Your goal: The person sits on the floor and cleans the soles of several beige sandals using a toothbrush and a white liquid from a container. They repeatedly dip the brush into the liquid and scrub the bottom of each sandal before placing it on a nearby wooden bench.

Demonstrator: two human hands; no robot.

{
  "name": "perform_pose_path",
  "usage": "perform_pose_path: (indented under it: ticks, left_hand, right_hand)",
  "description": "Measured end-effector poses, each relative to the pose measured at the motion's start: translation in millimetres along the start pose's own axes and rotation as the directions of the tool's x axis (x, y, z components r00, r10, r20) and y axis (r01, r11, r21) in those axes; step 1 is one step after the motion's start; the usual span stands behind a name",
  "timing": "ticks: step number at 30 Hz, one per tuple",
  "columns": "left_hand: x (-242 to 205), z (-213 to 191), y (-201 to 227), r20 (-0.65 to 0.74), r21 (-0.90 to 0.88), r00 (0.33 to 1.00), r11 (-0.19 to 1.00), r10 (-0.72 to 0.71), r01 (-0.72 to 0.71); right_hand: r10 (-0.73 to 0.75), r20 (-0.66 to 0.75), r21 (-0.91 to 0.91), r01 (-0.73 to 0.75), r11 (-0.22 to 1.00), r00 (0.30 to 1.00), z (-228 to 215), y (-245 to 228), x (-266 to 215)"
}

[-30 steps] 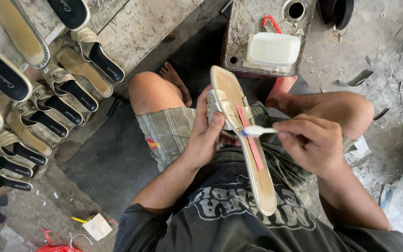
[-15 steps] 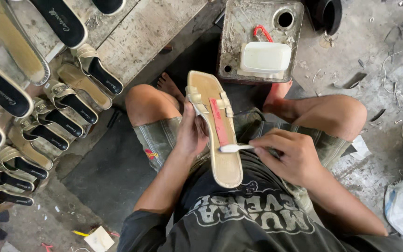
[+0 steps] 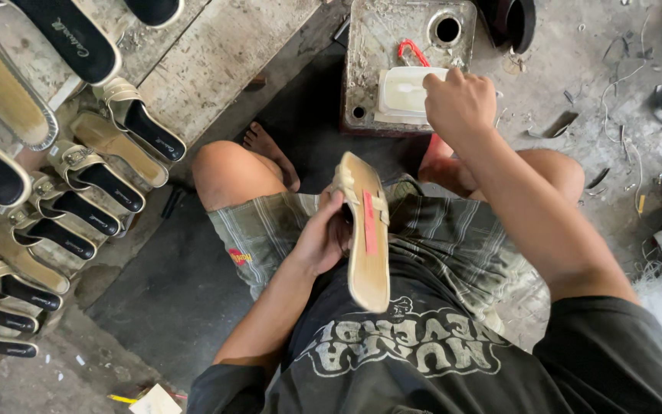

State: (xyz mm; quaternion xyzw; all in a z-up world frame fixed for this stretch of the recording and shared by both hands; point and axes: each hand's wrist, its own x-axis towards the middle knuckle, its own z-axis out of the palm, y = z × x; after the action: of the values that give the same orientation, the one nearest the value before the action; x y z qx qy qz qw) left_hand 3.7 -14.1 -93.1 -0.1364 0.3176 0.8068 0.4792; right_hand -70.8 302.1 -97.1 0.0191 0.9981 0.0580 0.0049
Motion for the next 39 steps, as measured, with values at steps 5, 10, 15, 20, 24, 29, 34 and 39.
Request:
perform_pose_path:
  ticks: [5,10,15,20,24,29,34,39]
  left_hand:
    - [6.7,12.8,13.3,0.017,-0.203,0.993,0.973,0.119,-0.113]
    - [0.9,21.2,35.7,0.035,-0.223,0.957,0.936,0.289,-0.274]
    - [3.5,39.1,41.3,0.022,-0.181,0.928,0.915,0.371,-0.361]
    - [-2.2,57.6,38.5,0.000,-0.020,0.929,0.929,0.369,-0.369]
    - [-7.3,62.8,35.5,-0.006,0.005,0.915,0.915,0.403,-0.403]
    - [-8.3,66.4,38.2,-0.007,0.005,0.855,0.855,0.519,-0.519]
    - [-7.7,71.9,48.6,-0.024,-0.004,0.829,0.830,0.558,-0.558]
    - [-13.6,72.8,56.4,-0.092,-0.049,0.877,0.878,0.471,-0.476]
  right_hand:
    - [0.022,0.289,-0.043,-0.010,0.999,0.957,-21.2,7.7,1.0]
    - [0.124,0.248,0.111,-0.155,0.982,0.961,-86.4,14.6,-60.2]
    - [0.138,0.250,0.828,-0.285,0.483,0.958,-107.9,-33.0,-115.2]
    - [0.137,0.065,0.946,-0.105,0.307,0.988,-106.4,-76.3,-134.2]
    - [0.151,-0.149,0.910,0.076,0.407,0.977,-106.8,-81.2,-133.2]
    - [0.080,-0.152,0.945,0.121,0.303,0.985,-111.1,-79.3,-139.0]
    - [0.051,-0.181,0.936,0.156,0.316,0.982,-114.1,-79.8,-152.1]
    - [-0.018,-0.202,0.931,0.198,0.308,0.979,-124.1,-75.6,-162.4]
